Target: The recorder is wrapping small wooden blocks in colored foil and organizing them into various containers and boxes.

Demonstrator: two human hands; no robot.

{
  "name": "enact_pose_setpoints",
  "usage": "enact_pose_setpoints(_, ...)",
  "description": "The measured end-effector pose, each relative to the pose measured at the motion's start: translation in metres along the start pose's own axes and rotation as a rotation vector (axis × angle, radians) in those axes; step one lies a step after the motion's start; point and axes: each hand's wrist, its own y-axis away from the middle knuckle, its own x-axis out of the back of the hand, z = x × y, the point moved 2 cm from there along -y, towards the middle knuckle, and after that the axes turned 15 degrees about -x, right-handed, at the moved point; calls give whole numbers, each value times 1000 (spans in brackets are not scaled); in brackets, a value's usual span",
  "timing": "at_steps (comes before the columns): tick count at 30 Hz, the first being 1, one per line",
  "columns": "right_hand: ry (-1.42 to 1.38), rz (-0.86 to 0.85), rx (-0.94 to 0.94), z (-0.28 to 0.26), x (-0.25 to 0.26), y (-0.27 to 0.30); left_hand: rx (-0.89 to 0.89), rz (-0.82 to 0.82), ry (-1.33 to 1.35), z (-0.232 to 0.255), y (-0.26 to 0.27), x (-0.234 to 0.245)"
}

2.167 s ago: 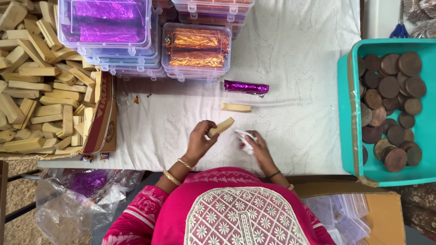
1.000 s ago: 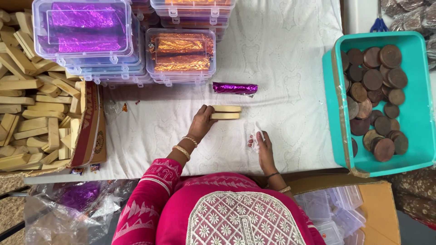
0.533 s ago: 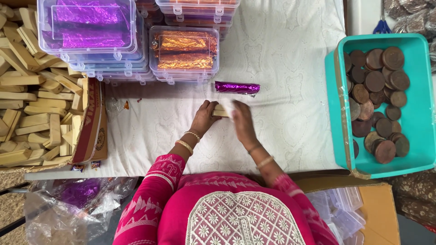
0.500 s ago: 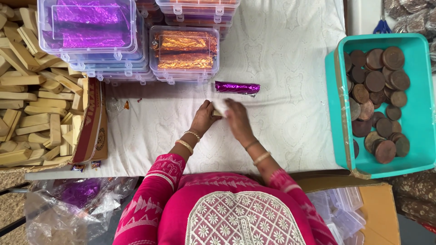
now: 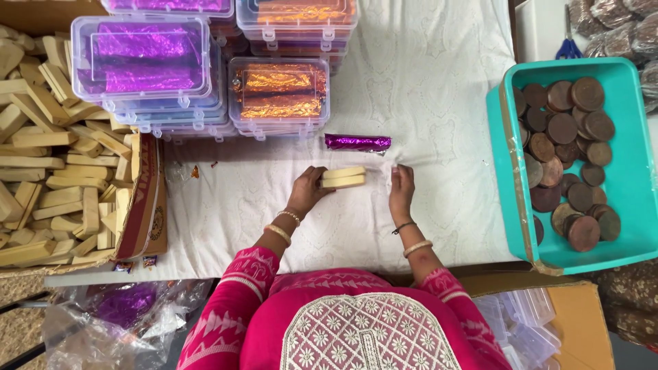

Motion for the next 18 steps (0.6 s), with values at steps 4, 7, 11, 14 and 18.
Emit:
enact_pose_setpoints(4, -741, -174, -367, -28, -14, 21, 12, -12, 22, 13, -3, -15)
enact_pose_setpoints(7, -1625, -459, -825, -36, -39, 39, -47, 29, 102, 17, -12, -21)
enact_pose_setpoints(11, -1565, -625, -896, -54, -35, 66, -85, 10, 101, 15, -28, -18)
enact_pose_setpoints(14, -1356, -824, -930, -62, -34, 87, -128, -6, 45, 10, -32, -19)
enact_pose_setpoints(18, -1008, -1039, -827, -51, -36, 98, -161, -101, -142, -4, -29, -24)
